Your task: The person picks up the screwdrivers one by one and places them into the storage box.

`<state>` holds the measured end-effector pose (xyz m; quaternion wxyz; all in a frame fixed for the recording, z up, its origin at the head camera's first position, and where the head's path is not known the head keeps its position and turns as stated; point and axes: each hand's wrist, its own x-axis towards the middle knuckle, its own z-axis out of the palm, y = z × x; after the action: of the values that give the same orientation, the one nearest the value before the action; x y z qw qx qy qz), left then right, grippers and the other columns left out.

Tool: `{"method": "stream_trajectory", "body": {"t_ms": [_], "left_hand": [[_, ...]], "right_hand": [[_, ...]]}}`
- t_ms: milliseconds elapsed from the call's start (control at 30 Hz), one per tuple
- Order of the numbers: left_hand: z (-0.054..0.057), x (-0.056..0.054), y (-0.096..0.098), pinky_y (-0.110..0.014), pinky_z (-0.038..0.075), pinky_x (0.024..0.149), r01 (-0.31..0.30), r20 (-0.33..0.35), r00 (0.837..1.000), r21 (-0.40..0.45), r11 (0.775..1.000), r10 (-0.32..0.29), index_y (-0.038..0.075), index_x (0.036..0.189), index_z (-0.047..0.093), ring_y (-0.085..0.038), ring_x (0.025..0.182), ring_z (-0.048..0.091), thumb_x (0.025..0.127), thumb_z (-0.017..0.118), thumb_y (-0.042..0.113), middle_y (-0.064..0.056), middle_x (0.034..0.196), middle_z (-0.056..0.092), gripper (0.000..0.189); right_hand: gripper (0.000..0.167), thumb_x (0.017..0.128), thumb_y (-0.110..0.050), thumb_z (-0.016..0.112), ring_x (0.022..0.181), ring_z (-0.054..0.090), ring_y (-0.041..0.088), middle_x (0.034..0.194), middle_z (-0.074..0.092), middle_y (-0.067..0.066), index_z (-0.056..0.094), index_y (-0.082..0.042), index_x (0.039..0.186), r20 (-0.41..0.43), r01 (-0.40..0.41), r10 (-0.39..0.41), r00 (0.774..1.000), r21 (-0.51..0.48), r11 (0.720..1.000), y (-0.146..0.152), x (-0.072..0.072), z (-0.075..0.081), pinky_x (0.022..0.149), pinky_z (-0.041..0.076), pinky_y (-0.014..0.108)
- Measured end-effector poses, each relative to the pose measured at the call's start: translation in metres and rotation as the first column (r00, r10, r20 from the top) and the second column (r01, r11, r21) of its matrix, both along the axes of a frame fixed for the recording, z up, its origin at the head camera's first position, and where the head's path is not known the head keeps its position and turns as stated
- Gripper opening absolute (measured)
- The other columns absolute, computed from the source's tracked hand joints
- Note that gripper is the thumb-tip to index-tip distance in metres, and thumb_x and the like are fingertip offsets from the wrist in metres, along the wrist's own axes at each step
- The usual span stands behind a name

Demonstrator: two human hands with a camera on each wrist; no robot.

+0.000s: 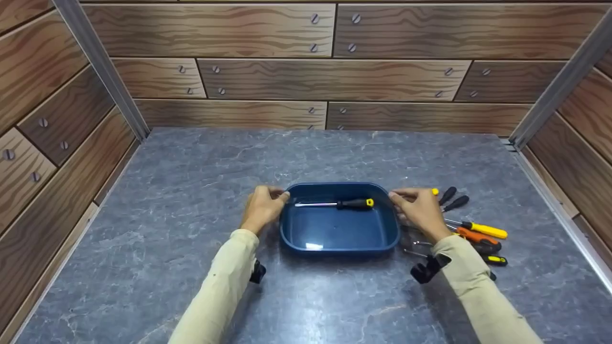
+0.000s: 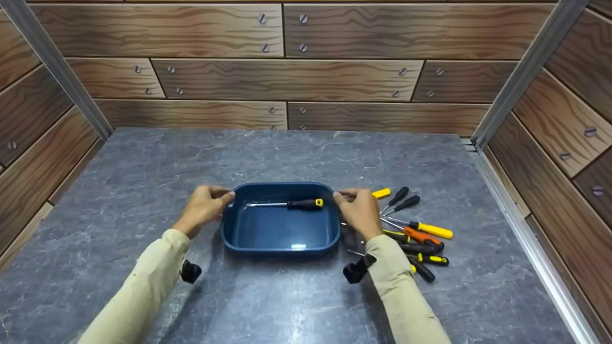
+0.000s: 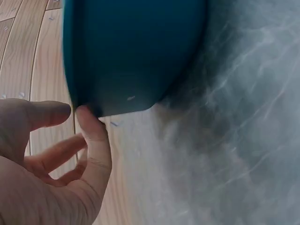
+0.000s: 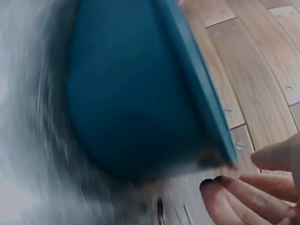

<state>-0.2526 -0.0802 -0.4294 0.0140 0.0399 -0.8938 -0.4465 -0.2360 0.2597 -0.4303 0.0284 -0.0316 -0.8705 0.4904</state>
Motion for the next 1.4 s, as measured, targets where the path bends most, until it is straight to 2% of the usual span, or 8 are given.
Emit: {"method": "stream_trajectory", "body": {"t_ms": [167, 267, 500, 600, 700, 867, 1033, 1400], "left_hand": [[-0.010, 0.007, 0.001, -0.041, 0.053, 0.090, -0.023, -0.056, 0.998, 0.054, 0.998, 0.026, 0.007, 0.111, 0.079, -0.025, 0.099, 0.068, 0.097, 0.067, 0.018, -0.007, 0.100, 0.075, 0.021], [-0.014, 0.011, 0.003, -0.042, 0.050, 0.095, -0.017, -0.081, 0.996, 0.072, 0.997, 0.023, 0.006, 0.121, 0.075, -0.026, 0.107, 0.065, 0.099, 0.066, 0.021, -0.008, 0.107, 0.073, 0.028], [-0.017, 0.034, 0.009, -0.053, 0.034, 0.116, 0.080, -0.097, 0.991, -0.126, 0.989, -0.092, -0.006, 0.152, 0.038, -0.040, 0.138, 0.044, 0.100, 0.061, 0.039, -0.025, 0.150, 0.045, 0.072], [-0.017, 0.046, 0.014, -0.052, 0.020, 0.123, 0.165, -0.117, 0.975, -0.199, 0.966, -0.191, -0.006, 0.158, 0.018, -0.039, 0.151, 0.022, 0.100, 0.057, 0.048, -0.026, 0.164, 0.019, 0.088], [-0.020, 0.057, 0.019, -0.047, 0.010, 0.124, 0.257, -0.147, 0.941, -0.280, 0.925, -0.305, -0.005, 0.159, 0.008, -0.033, 0.154, 0.003, 0.099, 0.050, 0.062, -0.020, 0.167, 0.000, 0.100], [-0.026, 0.071, 0.021, -0.043, 0.003, 0.125, 0.316, -0.143, 0.898, -0.451, 0.835, -0.416, -0.003, 0.160, 0.004, -0.028, 0.154, -0.006, 0.087, 0.038, 0.085, -0.018, 0.168, -0.006, 0.120], [-0.031, 0.076, 0.019, -0.043, 0.003, 0.125, 0.306, -0.132, 0.884, -0.562, 0.768, -0.449, -0.008, 0.159, 0.007, -0.032, 0.154, -0.004, 0.077, 0.039, 0.094, -0.024, 0.166, -0.004, 0.134], [-0.034, 0.075, 0.018, -0.045, 0.010, 0.124, 0.255, -0.138, 0.893, -0.629, 0.735, -0.428, -0.013, 0.156, 0.014, -0.039, 0.153, 0.005, 0.076, 0.041, 0.094, -0.030, 0.164, 0.004, 0.136]], "right_hand": [[0.036, 0.098, -0.013, 0.067, 0.084, 0.072, 0.014, 0.111, 0.072, 0.025, 0.066, 0.004, 0.130, -0.022, -0.012, 0.011, 1.000, -0.061, 0.998, -0.003, 0.010, -0.007, 0.063, 0.058, 0.021], [0.037, 0.097, -0.010, 0.067, 0.083, 0.070, 0.011, 0.110, 0.072, 0.025, 0.066, 0.001, 0.132, -0.053, -0.012, 0.009, 0.999, -0.055, 0.998, -0.004, 0.015, -0.010, 0.059, 0.054, 0.017], [0.038, 0.097, -0.011, 0.068, 0.081, 0.067, 0.003, 0.112, 0.072, 0.025, 0.065, 0.001, 0.133, -0.061, -0.028, 0.025, 0.998, -0.057, 0.998, -0.008, 0.020, -0.016, 0.062, 0.054, 0.017], [0.038, 0.097, -0.012, 0.068, 0.083, 0.067, 0.005, 0.112, 0.072, 0.024, 0.065, 0.001, 0.133, -0.061, -0.029, 0.025, 0.998, -0.061, 0.998, -0.007, 0.020, -0.017, 0.064, 0.054, 0.017], [0.038, 0.097, -0.013, 0.068, 0.085, 0.067, 0.005, 0.112, 0.072, 0.024, 0.065, 0.000, 0.133, -0.070, -0.026, 0.022, 0.997, -0.067, 0.997, -0.004, 0.021, -0.017, 0.067, 0.054, 0.016], [0.040, 0.097, -0.016, 0.069, 0.090, 0.067, 0.001, 0.116, 0.071, 0.024, 0.065, 0.000, 0.134, -0.085, -0.046, 0.037, 0.996, -0.096, 0.994, -0.002, 0.021, -0.020, 0.073, 0.055, 0.016], [0.039, 0.098, -0.014, 0.068, 0.091, 0.067, 0.000, 0.117, 0.070, 0.026, 0.064, 0.002, 0.134, -0.097, -0.053, 0.040, 0.995, -0.132, 0.990, 0.000, 0.022, -0.023, 0.074, 0.055, 0.016], [0.040, 0.099, -0.011, 0.066, 0.099, 0.068, 0.004, 0.119, 0.069, 0.026, 0.061, 0.004, 0.136, -0.125, -0.097, 0.077, 0.989, -0.163, 0.982, 0.001, 0.021, -0.027, 0.085, 0.054, 0.015]]}}
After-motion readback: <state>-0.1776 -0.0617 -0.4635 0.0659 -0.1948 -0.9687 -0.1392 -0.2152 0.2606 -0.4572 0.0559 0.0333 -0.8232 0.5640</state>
